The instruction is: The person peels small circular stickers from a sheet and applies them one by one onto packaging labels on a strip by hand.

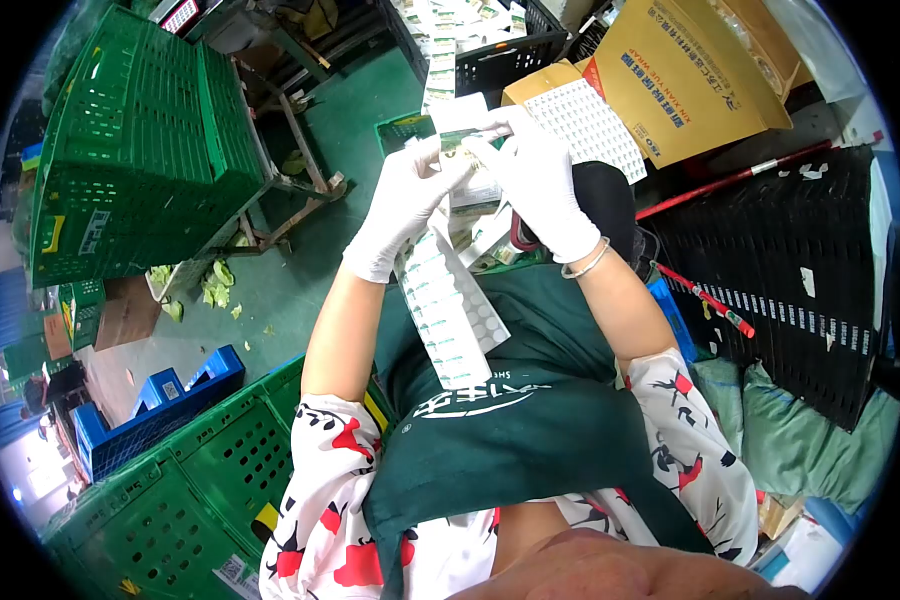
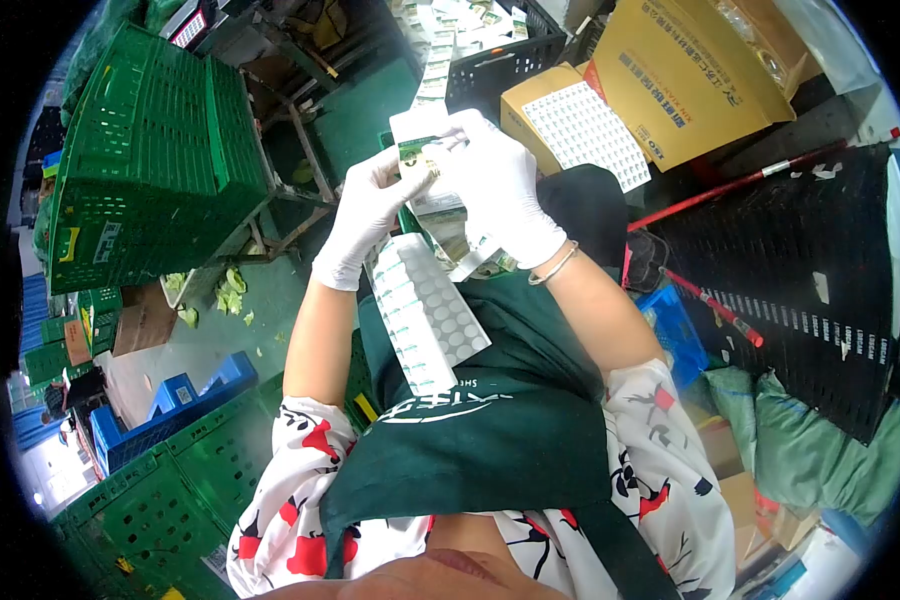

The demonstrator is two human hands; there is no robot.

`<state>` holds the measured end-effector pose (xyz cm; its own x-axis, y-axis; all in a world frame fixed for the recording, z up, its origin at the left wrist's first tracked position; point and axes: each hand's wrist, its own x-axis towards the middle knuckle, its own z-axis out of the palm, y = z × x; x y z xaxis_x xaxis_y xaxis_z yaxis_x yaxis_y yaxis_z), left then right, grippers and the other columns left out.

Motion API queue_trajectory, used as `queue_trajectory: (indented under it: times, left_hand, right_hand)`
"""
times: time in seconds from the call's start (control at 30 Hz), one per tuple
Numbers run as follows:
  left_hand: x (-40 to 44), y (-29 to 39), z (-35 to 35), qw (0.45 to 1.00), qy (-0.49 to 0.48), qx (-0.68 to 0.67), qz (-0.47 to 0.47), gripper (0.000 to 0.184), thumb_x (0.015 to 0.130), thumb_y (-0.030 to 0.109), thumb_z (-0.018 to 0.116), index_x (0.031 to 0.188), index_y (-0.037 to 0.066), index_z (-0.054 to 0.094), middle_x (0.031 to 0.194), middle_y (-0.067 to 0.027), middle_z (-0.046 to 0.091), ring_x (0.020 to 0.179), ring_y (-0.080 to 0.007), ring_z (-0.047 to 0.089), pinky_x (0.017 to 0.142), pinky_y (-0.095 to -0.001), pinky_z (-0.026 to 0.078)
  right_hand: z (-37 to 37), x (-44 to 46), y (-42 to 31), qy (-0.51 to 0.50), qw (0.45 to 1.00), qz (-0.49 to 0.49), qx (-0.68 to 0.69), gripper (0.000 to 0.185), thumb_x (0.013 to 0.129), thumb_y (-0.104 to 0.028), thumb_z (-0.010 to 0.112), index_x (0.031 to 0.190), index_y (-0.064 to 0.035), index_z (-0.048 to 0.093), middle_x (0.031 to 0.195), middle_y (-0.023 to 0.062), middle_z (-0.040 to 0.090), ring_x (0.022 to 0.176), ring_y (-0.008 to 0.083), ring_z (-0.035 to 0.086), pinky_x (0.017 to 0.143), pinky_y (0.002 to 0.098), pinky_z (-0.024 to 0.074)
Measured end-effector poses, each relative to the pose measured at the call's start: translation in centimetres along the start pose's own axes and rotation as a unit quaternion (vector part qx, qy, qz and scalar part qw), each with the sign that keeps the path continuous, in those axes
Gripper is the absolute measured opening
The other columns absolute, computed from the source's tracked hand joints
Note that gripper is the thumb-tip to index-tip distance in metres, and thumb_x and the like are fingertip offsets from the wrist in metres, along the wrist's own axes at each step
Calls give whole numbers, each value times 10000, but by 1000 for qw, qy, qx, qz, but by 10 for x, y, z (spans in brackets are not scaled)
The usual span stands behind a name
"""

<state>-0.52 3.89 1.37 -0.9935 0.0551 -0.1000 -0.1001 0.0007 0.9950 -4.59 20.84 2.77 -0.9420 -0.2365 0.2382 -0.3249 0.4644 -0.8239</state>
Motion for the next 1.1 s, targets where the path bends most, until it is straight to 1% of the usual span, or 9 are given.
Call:
queue_trajectory:
  times: [0.07,0.17,0.2,0.33,0.5,0.77,0.87,0.97,1.1]
  left_hand:
    - [-1,-1,-4,1000,-1,-17,-12,321,895,130,694,1181,-13,668,1046,-38,677,906,-76,597,818,-253,500]
    - [-4,1,-8,999,-13,-31,-31,303,897,126,694,1165,-13,675,1042,-34,673,894,-73,591,799,-251,500]
    - [-5,2,-10,999,-19,-35,-37,294,898,124,693,1158,-14,678,1041,-34,671,892,-73,590,792,-251,501]
    - [4,-5,-23,982,38,-180,-45,265,922,112,669,1144,-32,666,1024,-41,686,876,-73,596,795,-235,489]
    - [2,-2,-15,998,24,-61,-18,298,905,92,672,1176,-33,653,1074,-60,700,940,-92,624,848,-254,499]
    - [-2,0,0,1000,-19,-22,-6,328,896,121,689,1196,-8,658,1040,-29,699,879,-73,611,804,-250,507]
    - [-5,4,-6,998,-28,-38,-31,346,894,125,695,1211,-6,656,1035,-21,699,885,-69,608,806,-250,507]
    - [-5,3,-11,999,-35,-9,-19,347,896,132,700,1210,-7,657,1048,-25,698,915,-71,613,819,-248,508]
    - [7,-6,-23,983,37,-180,-26,352,908,112,691,1225,-30,636,1146,-55,673,993,-90,608,894,-251,491]
  right_hand:
    - [4,-1,1,62,994,-24,-87,305,837,-238,772,1038,-44,649,810,59,686,708,104,652,643,263,528]
    - [-9,8,7,-96,978,91,162,290,845,-260,759,996,-31,665,794,52,672,712,93,626,657,263,516]
    - [-14,8,6,-144,971,102,162,210,855,-191,750,947,-19,674,725,-4,610,638,41,527,596,219,445]
    - [-26,-7,9,-278,955,30,94,220,874,-193,726,1012,-27,684,791,9,634,681,50,547,625,207,454]
    - [-27,-2,19,-67,983,31,170,275,852,-80,730,1106,-15,649,972,51,668,885,115,627,823,257,504]
    - [9,3,6,56,992,-98,51,311,814,-50,760,1100,-24,640,938,54,665,850,138,650,773,270,519]
    - [2,6,7,89,996,-13,-2,326,812,-73,776,1102,-21,636,914,43,644,796,123,623,749,262,518]
    - [-13,9,18,-160,953,109,232,242,872,-164,744,1014,8,650,805,19,622,731,72,594,681,223,500]
    - [-23,-5,15,-285,934,63,207,215,899,-174,710,1001,8,660,805,25,645,719,83,614,668,236,499]
